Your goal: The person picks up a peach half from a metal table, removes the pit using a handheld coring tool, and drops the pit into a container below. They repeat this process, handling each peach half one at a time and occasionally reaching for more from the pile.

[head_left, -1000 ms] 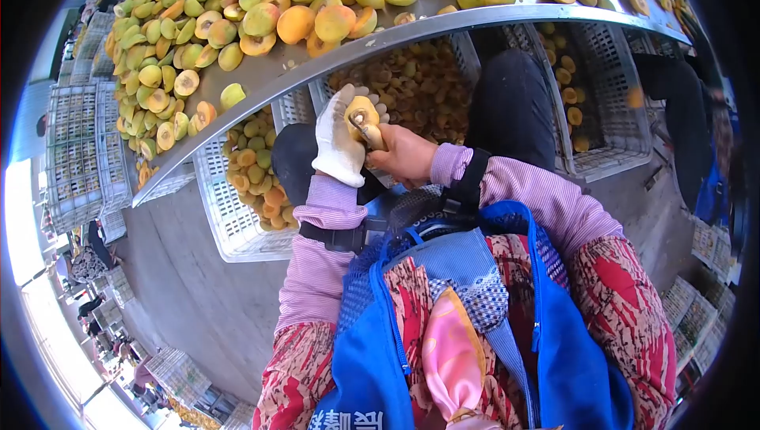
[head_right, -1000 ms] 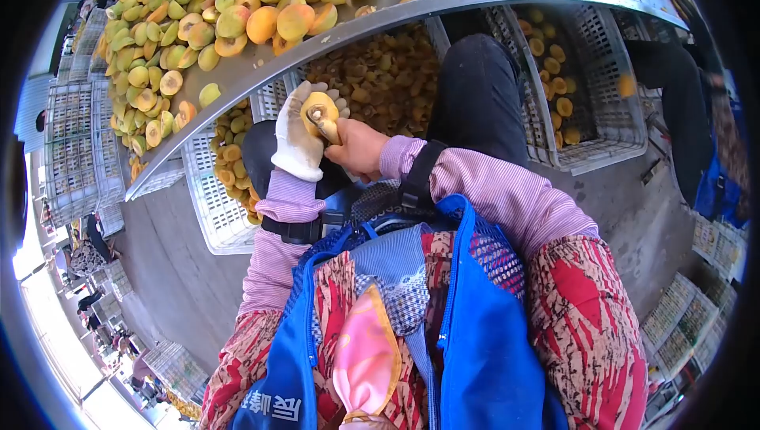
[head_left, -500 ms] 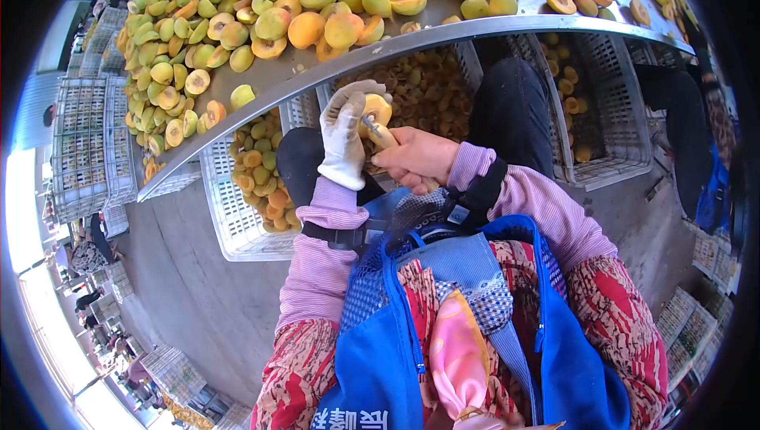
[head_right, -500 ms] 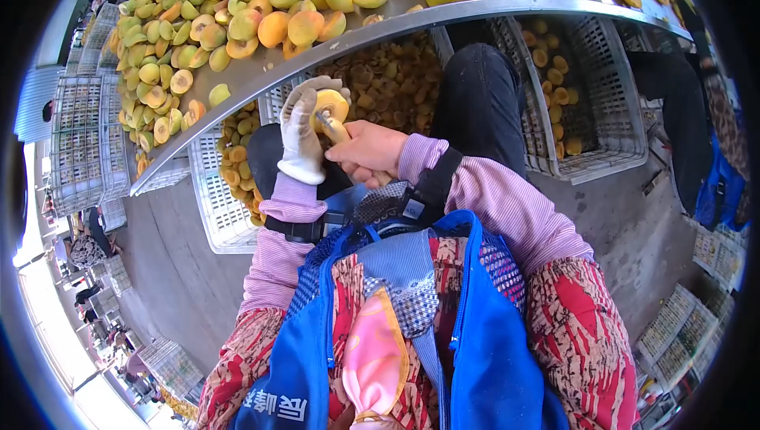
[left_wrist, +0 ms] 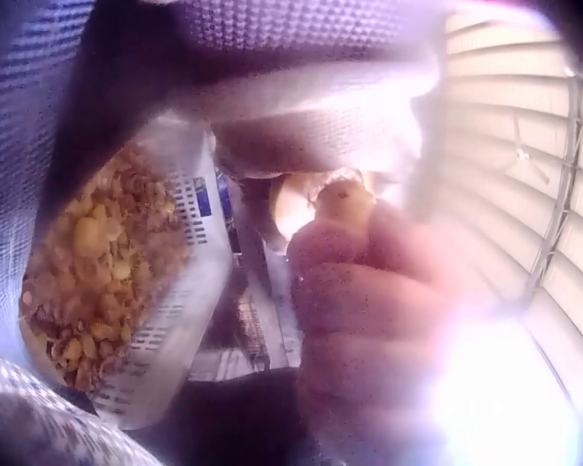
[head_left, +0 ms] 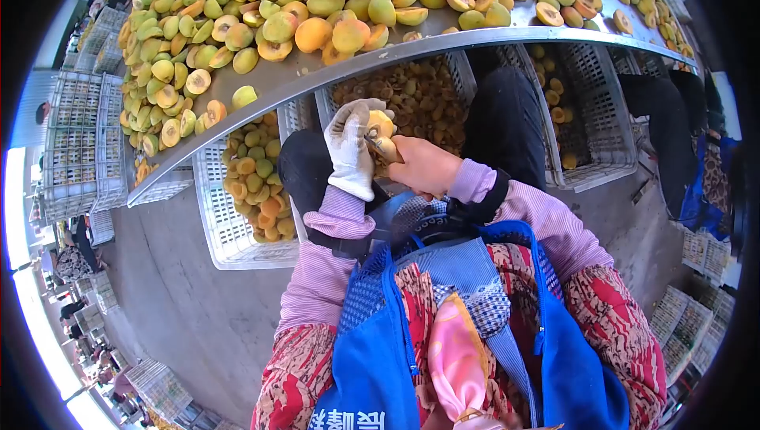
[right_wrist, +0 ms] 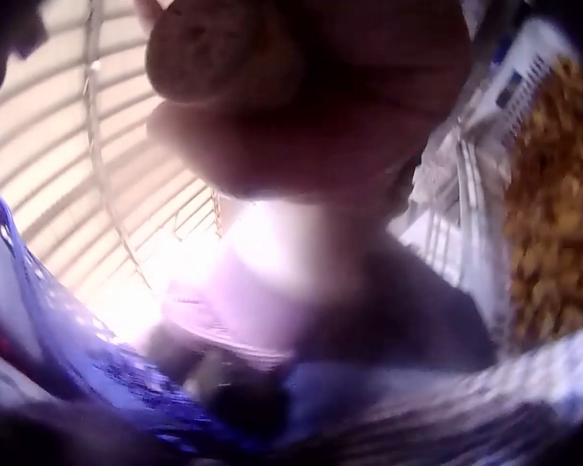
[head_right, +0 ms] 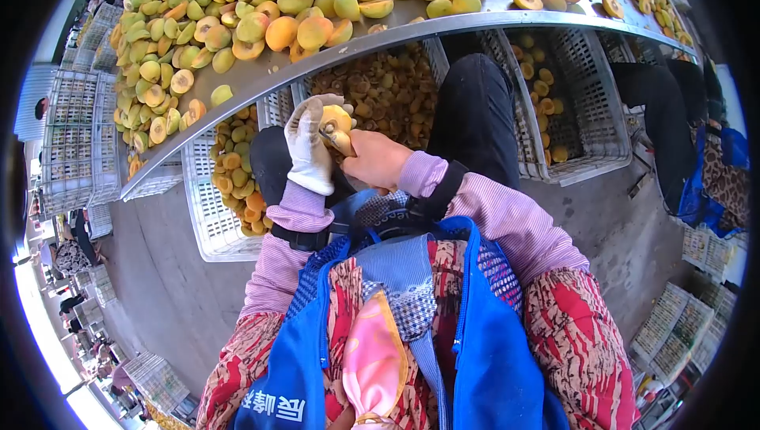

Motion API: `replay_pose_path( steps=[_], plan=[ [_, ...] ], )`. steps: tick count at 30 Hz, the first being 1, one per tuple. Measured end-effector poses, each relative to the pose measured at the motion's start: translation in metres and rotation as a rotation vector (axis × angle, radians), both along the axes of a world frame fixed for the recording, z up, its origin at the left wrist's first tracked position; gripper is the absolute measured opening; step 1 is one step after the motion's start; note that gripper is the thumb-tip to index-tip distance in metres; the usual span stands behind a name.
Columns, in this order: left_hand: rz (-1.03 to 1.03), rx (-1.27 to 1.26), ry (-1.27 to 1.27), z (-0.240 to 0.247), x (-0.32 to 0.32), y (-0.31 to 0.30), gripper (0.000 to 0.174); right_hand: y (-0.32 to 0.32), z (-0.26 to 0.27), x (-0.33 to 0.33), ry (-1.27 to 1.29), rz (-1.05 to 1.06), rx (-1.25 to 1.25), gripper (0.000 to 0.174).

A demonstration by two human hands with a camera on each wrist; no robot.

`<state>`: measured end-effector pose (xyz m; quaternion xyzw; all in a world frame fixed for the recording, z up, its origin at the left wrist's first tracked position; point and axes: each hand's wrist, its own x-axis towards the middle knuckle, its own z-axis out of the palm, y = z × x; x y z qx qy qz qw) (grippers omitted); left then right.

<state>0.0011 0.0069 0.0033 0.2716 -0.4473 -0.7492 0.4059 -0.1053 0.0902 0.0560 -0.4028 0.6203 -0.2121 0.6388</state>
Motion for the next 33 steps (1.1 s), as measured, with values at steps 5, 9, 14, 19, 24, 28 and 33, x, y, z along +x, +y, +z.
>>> replay_pose_path(
  steps=[5, 9, 14, 19, 24, 28, 33],
  plan=[
    [0.197, 0.263, 0.038, -0.021, -0.008, -0.003, 0.026, -0.004, -0.034, 0.006, 0.507, 0.013, -0.348, 0.027],
    [0.305, 0.505, 0.024, -0.045, -0.011, -0.011, 0.026, -0.010, -0.040, 0.010, 0.720, 0.073, -0.359, 0.023],
    [0.449, 0.710, -0.021, -0.060, -0.024, -0.019, 0.032, -0.023, -0.045, 0.005, 0.848, 0.102, -0.351, 0.018],
    [0.353, 0.769, 0.018, -0.041, -0.018, -0.017, 0.035, -0.027, -0.054, -0.007, 0.901, -0.056, -0.391, 0.018],
    [0.161, 0.550, 0.160, -0.013, 0.009, -0.017, 0.036, -0.026, -0.093, -0.038, -0.143, -0.328, -0.089, 0.016],
    [0.341, 0.087, 0.136, 0.033, 0.061, -0.035, 0.034, -0.017, -0.052, -0.041, -0.911, -0.374, 0.245, 0.018],
    [0.924, -0.949, -1.125, 0.081, 0.090, -0.059, 0.030, -0.019, -0.046, -0.027, -0.832, -0.342, 0.087, 0.015]
  ],
)
